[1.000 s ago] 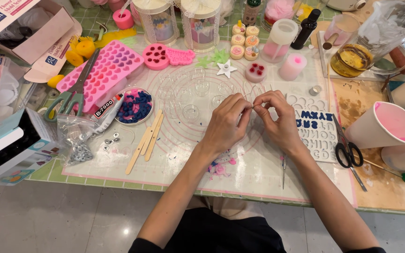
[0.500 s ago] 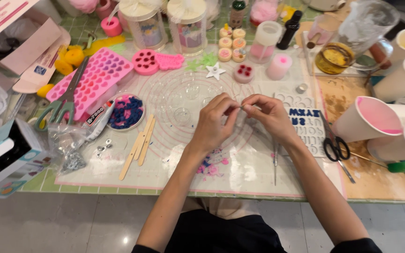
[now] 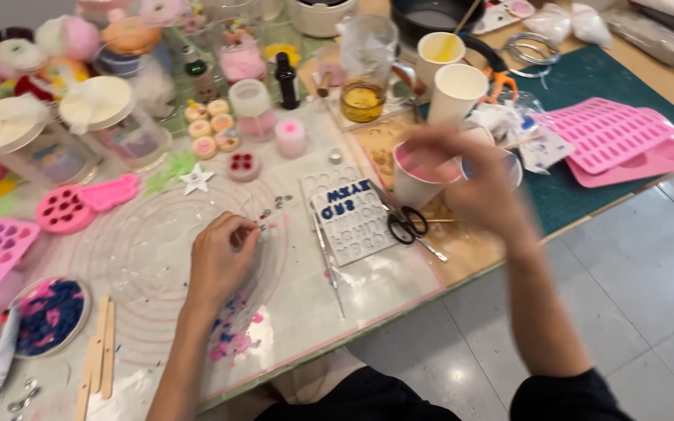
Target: Decorating candle jars and preparing wicks for candle making by gluing small charms and positioning wicks.
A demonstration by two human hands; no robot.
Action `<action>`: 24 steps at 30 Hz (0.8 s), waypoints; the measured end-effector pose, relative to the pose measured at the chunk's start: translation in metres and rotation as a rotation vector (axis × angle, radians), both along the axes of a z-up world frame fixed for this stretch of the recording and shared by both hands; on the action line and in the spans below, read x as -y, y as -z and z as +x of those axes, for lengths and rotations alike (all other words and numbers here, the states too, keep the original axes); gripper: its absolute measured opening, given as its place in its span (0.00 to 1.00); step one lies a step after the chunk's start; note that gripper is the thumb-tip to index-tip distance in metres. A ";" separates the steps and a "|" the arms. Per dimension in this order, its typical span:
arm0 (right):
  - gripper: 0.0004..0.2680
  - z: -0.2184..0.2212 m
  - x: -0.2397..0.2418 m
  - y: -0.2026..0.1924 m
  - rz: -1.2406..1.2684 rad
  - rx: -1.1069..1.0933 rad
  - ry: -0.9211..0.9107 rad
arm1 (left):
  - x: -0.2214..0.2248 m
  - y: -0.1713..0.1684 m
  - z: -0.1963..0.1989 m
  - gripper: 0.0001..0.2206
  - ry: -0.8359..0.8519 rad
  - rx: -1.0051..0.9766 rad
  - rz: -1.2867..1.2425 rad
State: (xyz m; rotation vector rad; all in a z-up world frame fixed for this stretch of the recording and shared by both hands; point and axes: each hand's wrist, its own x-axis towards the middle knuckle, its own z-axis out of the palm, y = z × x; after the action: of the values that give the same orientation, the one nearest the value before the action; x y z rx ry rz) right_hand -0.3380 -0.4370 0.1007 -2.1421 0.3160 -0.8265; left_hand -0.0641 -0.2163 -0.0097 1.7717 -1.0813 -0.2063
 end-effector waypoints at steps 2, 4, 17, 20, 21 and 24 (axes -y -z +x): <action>0.08 -0.041 0.054 -0.014 -0.078 0.103 0.272 | 0.002 -0.004 -0.001 0.03 -0.044 0.220 0.180; 0.08 -0.068 0.108 -0.010 -0.148 0.029 0.399 | 0.009 0.004 0.002 0.03 -0.041 0.252 0.216; 0.12 -0.064 0.253 0.126 -0.426 -0.552 0.544 | 0.001 -0.027 0.005 0.11 -0.161 0.249 0.260; 0.07 -0.069 0.280 0.141 -0.567 -0.568 0.619 | -0.009 -0.038 0.007 0.10 -0.190 0.295 0.199; 0.07 -0.072 0.281 0.142 -0.568 -0.563 0.596 | -0.013 -0.039 0.008 0.10 -0.211 0.292 0.208; 0.06 -0.080 0.289 0.143 -0.637 -0.540 0.620 | -0.021 -0.041 0.013 0.09 -0.198 0.291 0.128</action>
State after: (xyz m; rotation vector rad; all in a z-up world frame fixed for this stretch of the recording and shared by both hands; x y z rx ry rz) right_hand -0.4176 -0.7264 -0.0421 -2.9134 1.1707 -0.7147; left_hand -0.0513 -0.1952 0.0310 2.0548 -1.1056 0.1100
